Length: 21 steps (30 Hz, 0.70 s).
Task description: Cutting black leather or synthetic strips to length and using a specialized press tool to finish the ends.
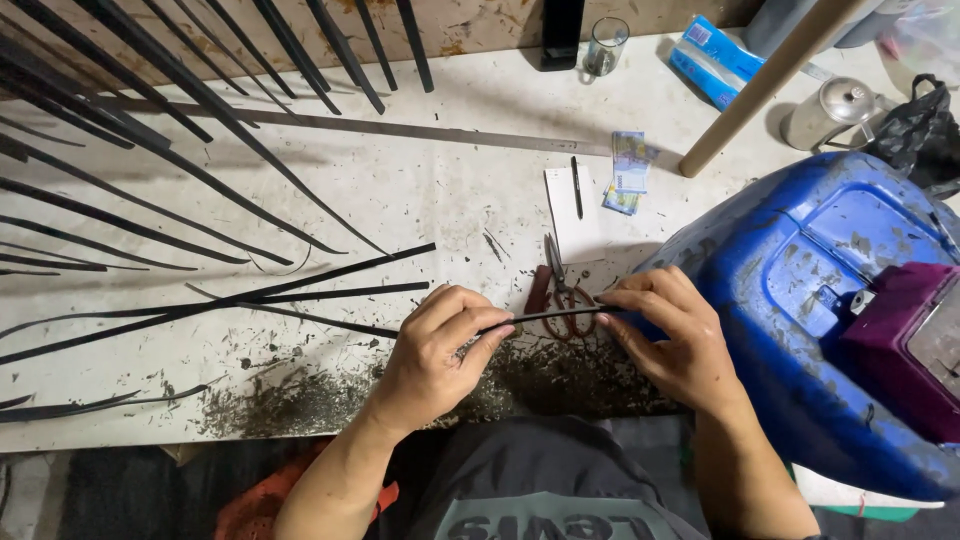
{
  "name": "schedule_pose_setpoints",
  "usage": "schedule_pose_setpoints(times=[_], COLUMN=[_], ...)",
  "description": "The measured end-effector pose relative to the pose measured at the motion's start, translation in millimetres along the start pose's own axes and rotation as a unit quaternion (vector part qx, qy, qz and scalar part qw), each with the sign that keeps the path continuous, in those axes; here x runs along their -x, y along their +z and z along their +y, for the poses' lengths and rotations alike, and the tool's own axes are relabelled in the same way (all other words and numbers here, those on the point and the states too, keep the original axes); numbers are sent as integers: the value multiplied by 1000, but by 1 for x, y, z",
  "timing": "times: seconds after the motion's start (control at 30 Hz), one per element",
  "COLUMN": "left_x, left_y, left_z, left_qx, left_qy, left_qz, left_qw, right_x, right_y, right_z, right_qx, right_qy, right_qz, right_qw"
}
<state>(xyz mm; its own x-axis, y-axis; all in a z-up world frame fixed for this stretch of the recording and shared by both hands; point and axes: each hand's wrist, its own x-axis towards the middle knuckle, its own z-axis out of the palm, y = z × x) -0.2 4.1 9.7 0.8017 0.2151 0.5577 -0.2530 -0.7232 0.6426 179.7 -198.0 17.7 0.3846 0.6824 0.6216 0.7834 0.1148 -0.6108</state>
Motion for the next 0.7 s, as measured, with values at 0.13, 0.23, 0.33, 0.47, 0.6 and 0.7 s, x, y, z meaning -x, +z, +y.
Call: schedule_pose_setpoints(times=[0.13,0.23,0.33,0.47,0.6,0.7], left_x=[-12,-20,-27,-41,-62,-79], left_y=[0,0,4,5,-2,-12], left_z=[7,10,11,18,35,50], left_qx=[8,-2,-7,-23,-16,67], left_qy=[11,24,40,72,83,39], left_qz=[-9,-13,-24,-62,-96,-136], left_qw=[1000,1000,999,995,992,988], right_x=[-4,-7,-13,-12,-13,-9], right_y=[-4,-6,-9,-15,-32,-49], right_z=[-5,-11,-18,-21,-33,-35], right_qx=[45,105,145,180,220,261], right_qy=[-19,-41,-69,-68,-47,-49], right_qz=[-27,-39,-61,-70,-60,-42], right_qw=[998,993,985,979,973,963])
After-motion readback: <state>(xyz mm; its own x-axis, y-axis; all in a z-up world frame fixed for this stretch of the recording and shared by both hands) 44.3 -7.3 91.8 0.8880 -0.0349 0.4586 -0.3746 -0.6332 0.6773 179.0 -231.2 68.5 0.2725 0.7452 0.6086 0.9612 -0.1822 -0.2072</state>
